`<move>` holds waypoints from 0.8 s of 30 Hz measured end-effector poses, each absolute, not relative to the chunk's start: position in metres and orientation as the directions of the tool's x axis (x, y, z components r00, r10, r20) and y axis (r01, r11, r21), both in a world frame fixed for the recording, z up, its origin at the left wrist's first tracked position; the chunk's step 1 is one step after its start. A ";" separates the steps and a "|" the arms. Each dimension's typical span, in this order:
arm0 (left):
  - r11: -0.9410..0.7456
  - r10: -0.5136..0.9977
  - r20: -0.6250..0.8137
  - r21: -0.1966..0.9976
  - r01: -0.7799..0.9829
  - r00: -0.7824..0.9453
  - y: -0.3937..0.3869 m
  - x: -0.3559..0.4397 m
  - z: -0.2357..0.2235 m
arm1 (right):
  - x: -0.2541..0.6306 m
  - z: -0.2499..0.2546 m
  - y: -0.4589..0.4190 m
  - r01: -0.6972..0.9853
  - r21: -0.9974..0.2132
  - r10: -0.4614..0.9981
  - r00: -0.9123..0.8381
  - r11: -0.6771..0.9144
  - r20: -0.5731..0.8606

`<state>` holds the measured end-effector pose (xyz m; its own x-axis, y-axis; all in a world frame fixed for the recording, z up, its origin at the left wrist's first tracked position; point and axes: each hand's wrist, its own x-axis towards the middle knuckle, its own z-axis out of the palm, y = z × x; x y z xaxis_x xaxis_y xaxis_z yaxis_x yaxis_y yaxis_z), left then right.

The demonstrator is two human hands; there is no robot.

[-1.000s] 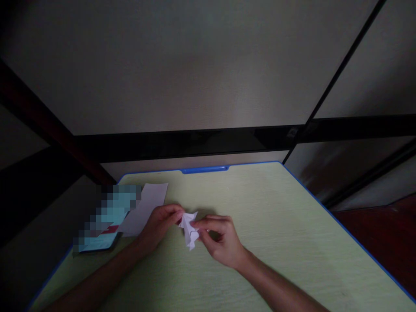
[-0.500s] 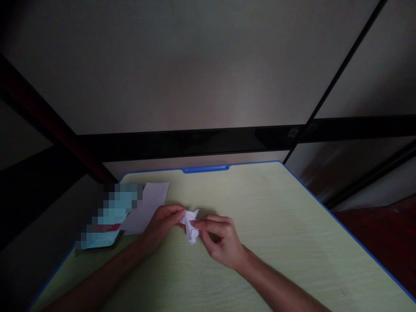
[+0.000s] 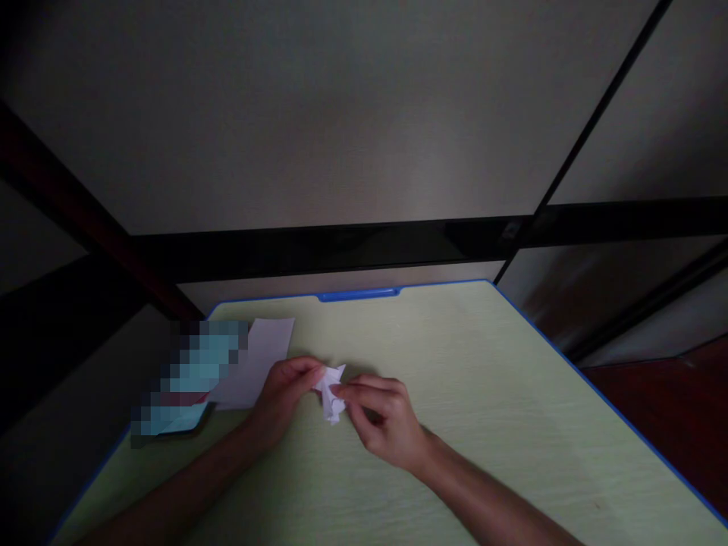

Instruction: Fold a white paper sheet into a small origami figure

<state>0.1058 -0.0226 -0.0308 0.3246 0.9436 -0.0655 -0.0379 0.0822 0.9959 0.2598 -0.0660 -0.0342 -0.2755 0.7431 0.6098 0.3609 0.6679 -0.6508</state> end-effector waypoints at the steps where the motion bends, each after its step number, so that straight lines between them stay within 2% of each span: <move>1: 0.107 0.943 -0.088 0.993 -0.044 0.322 -0.023 0.107 -0.031 | 0.260 -0.034 -0.066 0.363 -0.655 0.747 -0.271 0.663 0.607; 5: 0.233 0.901 -0.189 0.970 -0.069 0.392 -0.025 0.111 -0.032 | 0.259 -0.033 -0.064 0.357 -0.683 0.771 -0.268 0.637 0.578; 10: 0.233 0.893 -0.181 0.970 -0.077 0.412 -0.025 0.111 -0.036 | 0.258 -0.035 -0.061 0.315 -0.800 0.860 -0.215 0.510 0.463; 12: 0.223 0.906 -0.178 0.972 -0.076 0.385 -0.024 0.109 -0.036 | 0.258 -0.037 -0.059 0.178 -0.906 0.918 -0.174 0.384 0.355; 14: 0.208 0.919 -0.175 0.977 -0.055 0.354 -0.022 0.108 -0.036 | 0.259 -0.040 -0.055 -0.035 -0.978 0.960 -0.187 0.205 0.208; 17: 0.157 0.926 -0.150 0.988 0.008 0.346 -0.021 0.107 -0.035 | 0.262 -0.042 -0.047 -0.226 -0.973 0.956 -0.293 -0.056 0.013; 20: 0.080 0.930 -0.104 0.993 0.082 0.354 -0.021 0.107 -0.031 | 0.266 -0.042 -0.040 -0.195 -0.962 0.918 -0.382 -0.191 -0.105; 24: 0.050 0.931 -0.090 0.991 0.120 0.354 -0.023 0.110 -0.028 | 0.270 -0.038 -0.038 -0.128 -0.963 0.889 -0.428 -0.238 -0.163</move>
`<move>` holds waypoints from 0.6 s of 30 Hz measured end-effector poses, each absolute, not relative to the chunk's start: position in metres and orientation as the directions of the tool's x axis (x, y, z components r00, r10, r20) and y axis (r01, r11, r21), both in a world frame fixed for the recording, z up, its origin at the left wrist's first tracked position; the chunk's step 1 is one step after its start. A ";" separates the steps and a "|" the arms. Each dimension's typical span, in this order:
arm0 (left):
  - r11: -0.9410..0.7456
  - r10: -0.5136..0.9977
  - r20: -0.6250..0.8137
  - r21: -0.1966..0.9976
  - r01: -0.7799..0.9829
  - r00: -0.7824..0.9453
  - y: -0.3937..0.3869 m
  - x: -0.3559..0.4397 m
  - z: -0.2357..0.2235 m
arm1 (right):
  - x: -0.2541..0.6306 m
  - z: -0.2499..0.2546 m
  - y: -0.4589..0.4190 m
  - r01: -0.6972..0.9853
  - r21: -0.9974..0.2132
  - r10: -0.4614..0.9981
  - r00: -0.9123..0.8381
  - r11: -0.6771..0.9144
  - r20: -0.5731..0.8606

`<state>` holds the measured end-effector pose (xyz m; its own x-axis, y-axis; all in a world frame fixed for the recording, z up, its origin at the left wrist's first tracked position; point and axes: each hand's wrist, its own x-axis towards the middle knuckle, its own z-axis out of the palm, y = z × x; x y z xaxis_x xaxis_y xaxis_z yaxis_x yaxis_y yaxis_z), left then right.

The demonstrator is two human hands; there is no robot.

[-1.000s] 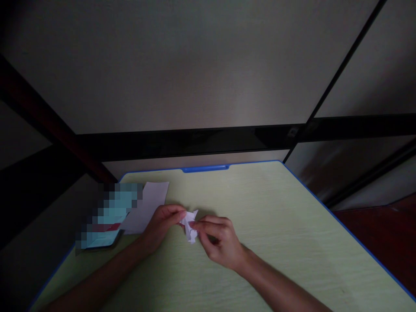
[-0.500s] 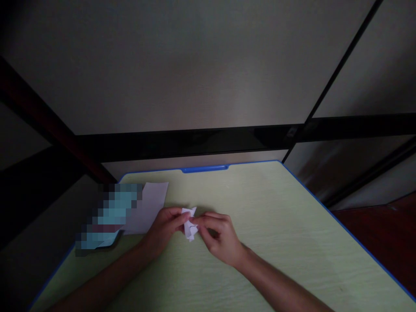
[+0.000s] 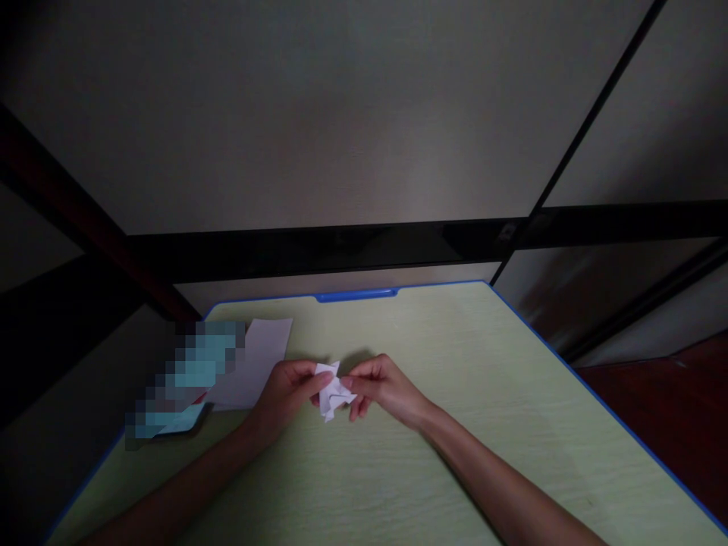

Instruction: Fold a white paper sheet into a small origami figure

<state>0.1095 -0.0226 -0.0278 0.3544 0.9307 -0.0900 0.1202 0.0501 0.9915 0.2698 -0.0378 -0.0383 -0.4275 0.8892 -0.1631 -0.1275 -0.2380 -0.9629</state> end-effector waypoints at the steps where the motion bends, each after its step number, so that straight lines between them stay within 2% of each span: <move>1: 0.051 0.929 -0.094 0.990 0.128 0.357 -0.023 0.110 -0.028 | 0.270 -0.038 -0.038 -0.126 -0.961 0.890 -0.422 -0.246 -0.173; 12: 0.175 0.815 -0.212 0.977 0.120 0.540 -0.019 0.103 -0.026 | 0.268 -0.037 -0.039 -0.195 -0.950 0.931 -0.320 -0.243 -0.173; 18: 0.207 0.824 -0.268 0.962 0.176 0.500 -0.018 0.103 -0.032 | 0.268 -0.040 -0.038 -0.213 -0.952 0.947 -0.279 -0.221 -0.158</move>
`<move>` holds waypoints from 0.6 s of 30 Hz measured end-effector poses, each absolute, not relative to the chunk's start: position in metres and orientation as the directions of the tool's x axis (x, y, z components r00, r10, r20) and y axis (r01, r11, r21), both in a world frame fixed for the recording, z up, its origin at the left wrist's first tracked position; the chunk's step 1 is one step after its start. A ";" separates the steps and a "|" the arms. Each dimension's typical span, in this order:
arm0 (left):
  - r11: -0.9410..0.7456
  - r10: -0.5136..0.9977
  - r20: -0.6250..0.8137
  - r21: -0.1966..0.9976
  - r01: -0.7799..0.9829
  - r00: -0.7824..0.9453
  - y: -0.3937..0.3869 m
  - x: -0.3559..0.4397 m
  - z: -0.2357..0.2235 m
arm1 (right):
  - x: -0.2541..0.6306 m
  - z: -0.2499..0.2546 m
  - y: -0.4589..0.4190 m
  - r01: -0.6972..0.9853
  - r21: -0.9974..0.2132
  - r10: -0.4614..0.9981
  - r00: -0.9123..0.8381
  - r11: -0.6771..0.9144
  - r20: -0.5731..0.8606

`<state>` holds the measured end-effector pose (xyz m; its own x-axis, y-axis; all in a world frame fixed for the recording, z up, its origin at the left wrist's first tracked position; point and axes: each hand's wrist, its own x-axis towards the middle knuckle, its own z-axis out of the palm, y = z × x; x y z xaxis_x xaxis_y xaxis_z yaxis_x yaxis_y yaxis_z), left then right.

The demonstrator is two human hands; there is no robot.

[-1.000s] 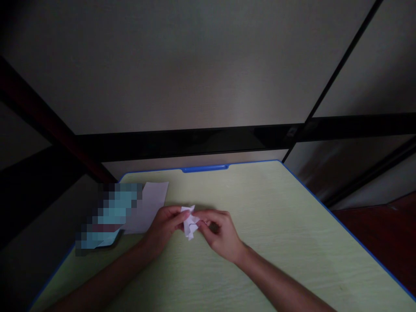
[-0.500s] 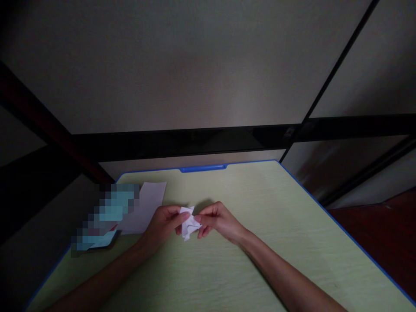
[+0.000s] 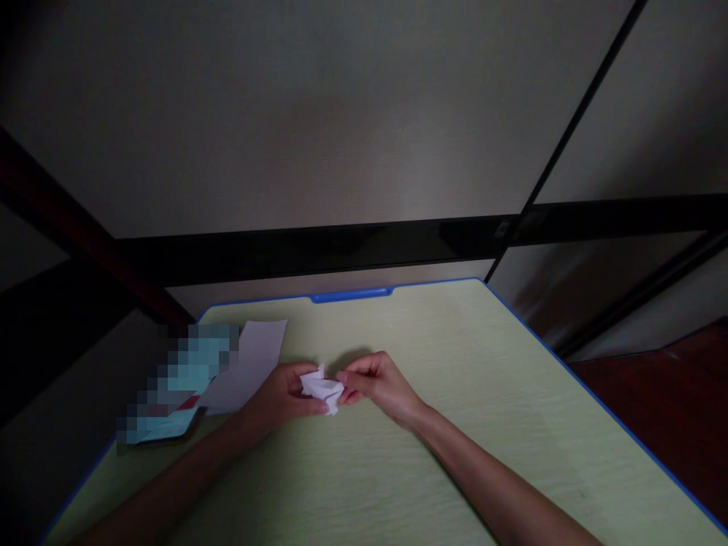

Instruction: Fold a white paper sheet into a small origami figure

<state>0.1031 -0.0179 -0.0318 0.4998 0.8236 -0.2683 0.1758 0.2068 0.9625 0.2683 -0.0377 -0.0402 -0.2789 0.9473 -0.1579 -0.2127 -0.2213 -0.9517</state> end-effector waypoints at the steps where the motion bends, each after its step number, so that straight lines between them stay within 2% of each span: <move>1: 0.208 0.827 -0.279 0.958 0.196 0.488 -0.018 0.104 -0.033 | 0.268 -0.040 -0.038 -0.208 -0.953 0.946 -0.285 -0.219 -0.155; 11: 0.168 0.872 -0.204 0.979 0.118 0.444 -0.017 0.106 -0.025 | 0.268 -0.041 -0.036 -0.269 -0.946 0.951 -0.294 -0.179 -0.096; 18: 0.278 0.823 -0.287 0.956 0.092 0.490 -0.023 0.108 -0.025 | 0.269 -0.039 -0.035 -0.283 -0.921 0.928 -0.331 -0.268 -0.168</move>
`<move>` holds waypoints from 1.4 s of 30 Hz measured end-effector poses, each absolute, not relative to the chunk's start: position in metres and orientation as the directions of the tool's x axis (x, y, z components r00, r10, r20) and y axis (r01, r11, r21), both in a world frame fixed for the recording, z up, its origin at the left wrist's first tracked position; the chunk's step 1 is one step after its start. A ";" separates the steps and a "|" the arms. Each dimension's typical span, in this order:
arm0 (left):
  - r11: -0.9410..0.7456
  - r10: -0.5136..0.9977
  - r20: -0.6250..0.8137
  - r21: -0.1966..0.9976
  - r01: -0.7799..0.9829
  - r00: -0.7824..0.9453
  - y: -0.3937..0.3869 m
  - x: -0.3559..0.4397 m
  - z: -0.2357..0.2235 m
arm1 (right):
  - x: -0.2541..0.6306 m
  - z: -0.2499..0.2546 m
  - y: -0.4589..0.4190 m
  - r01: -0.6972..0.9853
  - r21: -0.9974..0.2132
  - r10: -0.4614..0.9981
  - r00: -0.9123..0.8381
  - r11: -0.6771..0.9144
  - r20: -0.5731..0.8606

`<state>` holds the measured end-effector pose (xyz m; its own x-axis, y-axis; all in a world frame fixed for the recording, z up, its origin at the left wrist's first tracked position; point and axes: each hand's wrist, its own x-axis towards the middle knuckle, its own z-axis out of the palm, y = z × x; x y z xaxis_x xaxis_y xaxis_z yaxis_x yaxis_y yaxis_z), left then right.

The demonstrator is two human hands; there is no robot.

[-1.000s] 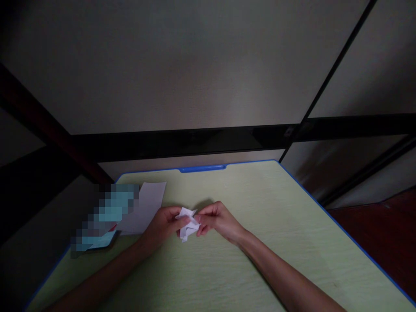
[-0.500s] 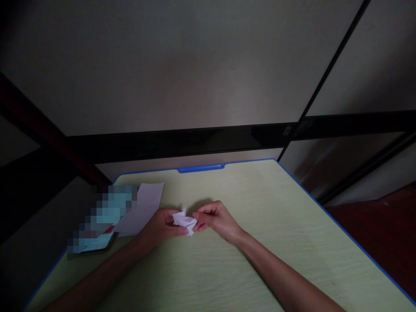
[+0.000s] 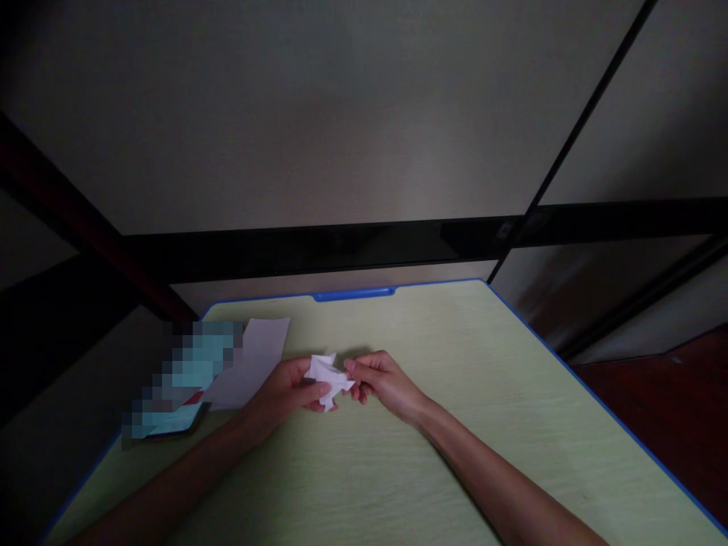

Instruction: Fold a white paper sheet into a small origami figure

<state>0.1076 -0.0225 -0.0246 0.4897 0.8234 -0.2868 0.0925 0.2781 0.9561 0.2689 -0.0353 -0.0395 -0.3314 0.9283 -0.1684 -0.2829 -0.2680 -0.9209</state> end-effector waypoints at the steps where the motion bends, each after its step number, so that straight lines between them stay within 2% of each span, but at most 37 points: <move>1: 0.288 0.813 -0.296 0.953 0.097 0.501 -0.023 0.108 -0.024 | 0.269 -0.038 -0.036 -0.277 -0.918 0.922 -0.342 -0.282 -0.180; 12: 0.280 0.779 -0.316 0.948 0.150 0.542 -0.026 0.108 -0.020 | 0.275 -0.034 -0.037 -0.133 -0.959 0.873 -0.459 -0.251 -0.165; 20: 0.301 0.788 -0.343 0.939 0.167 0.510 -0.025 0.106 -0.020 | 0.274 -0.034 -0.037 -0.071 -0.973 0.867 -0.473 -0.218 -0.159; 42: 0.317 0.795 -0.346 0.937 0.145 0.498 -0.024 0.107 -0.023 | 0.270 -0.031 -0.039 -0.001 -0.986 0.926 -0.343 -0.165 -0.155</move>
<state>0.1068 -0.0239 -0.0226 0.4983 0.7950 -0.3460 0.1447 0.3172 0.9372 0.2696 -0.0390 -0.0313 -0.3430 0.9264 -0.1551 -0.0009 -0.1655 -0.9862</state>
